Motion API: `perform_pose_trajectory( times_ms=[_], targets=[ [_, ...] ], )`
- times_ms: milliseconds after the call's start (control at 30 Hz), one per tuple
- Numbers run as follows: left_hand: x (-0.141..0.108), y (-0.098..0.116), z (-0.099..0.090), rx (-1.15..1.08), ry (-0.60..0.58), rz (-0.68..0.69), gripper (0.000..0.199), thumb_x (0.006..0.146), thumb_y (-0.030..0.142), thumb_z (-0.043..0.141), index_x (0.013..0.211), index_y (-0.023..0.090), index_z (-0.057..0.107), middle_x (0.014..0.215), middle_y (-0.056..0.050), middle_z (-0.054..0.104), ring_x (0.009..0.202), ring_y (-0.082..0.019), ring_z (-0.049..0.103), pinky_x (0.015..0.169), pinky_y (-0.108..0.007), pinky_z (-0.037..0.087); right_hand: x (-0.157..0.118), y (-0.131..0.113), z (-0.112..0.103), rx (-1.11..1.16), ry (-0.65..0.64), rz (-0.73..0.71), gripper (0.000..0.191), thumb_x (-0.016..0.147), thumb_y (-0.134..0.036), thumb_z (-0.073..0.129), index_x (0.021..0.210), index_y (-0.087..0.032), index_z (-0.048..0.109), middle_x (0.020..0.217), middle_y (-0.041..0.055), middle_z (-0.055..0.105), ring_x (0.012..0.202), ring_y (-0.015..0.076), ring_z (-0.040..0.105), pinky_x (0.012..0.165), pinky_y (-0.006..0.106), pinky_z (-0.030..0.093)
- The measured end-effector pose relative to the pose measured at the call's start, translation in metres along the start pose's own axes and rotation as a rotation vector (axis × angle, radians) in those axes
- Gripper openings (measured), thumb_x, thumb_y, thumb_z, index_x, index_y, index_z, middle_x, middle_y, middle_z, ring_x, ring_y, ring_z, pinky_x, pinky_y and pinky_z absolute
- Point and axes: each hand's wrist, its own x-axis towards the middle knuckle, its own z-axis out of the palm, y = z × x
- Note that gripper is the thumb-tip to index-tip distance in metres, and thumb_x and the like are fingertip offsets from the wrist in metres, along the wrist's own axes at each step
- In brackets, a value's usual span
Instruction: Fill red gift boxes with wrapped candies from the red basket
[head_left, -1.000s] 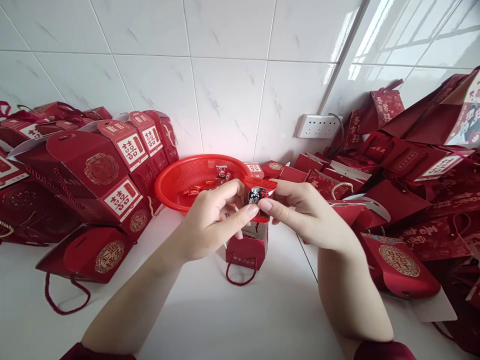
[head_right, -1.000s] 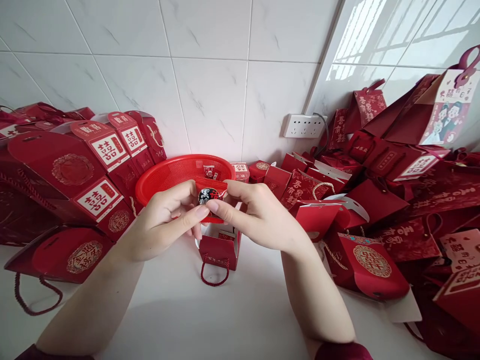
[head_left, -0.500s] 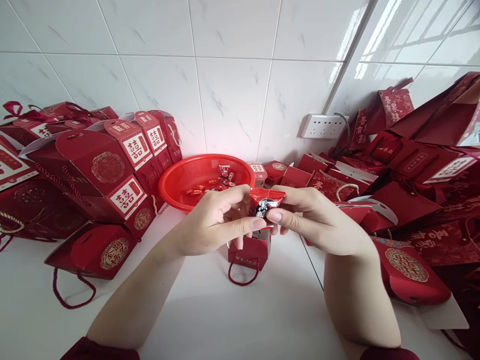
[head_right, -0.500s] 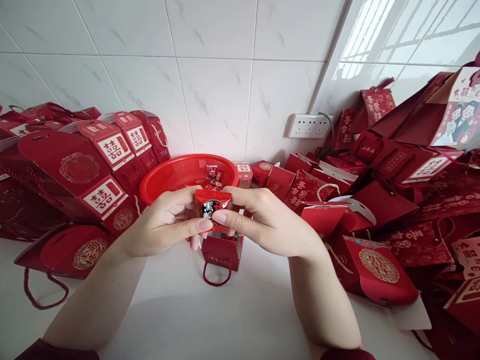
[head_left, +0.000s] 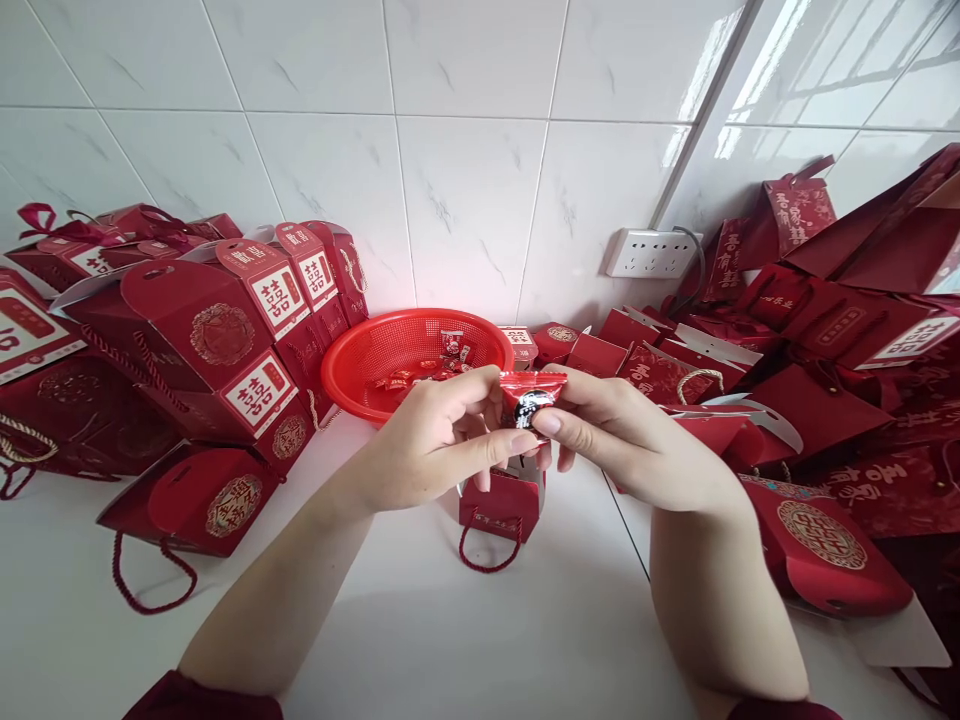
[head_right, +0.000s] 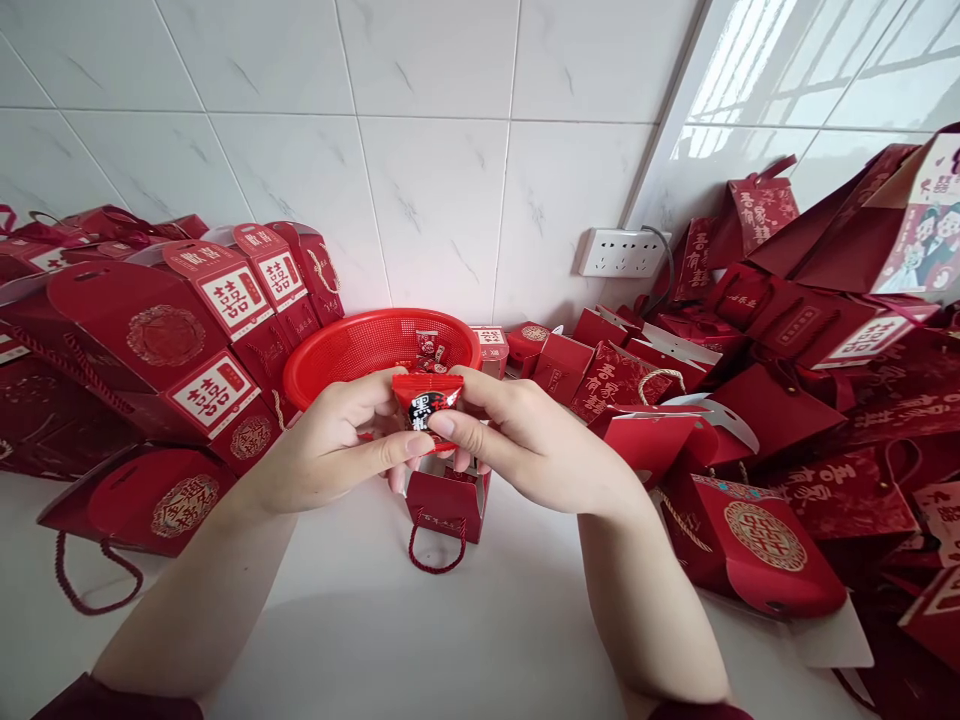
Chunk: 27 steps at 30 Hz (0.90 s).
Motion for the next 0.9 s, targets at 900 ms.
perform_pose_trajectory(
  times_ms=[900],
  targets=[
    [0.0007, -0.0010, -0.0042, 0.002, -0.029, -0.012, 0.019, 0.089, 0.031, 0.068, 0.099, 0.015, 0.065, 0.081, -0.003, 0.070, 0.061, -0.009, 0.063, 0.055, -0.018, 0.055, 0.0008, 0.0038, 0.0023, -0.007, -0.027, 0.050, 0.024, 0.103, -0.038, 0.046, 0.101, -0.017, 0.056, 0.084, 0.0028, 0.066, 0.073, 0.0126, 0.065, 0.062, 0.024, 0.056]
  ],
)
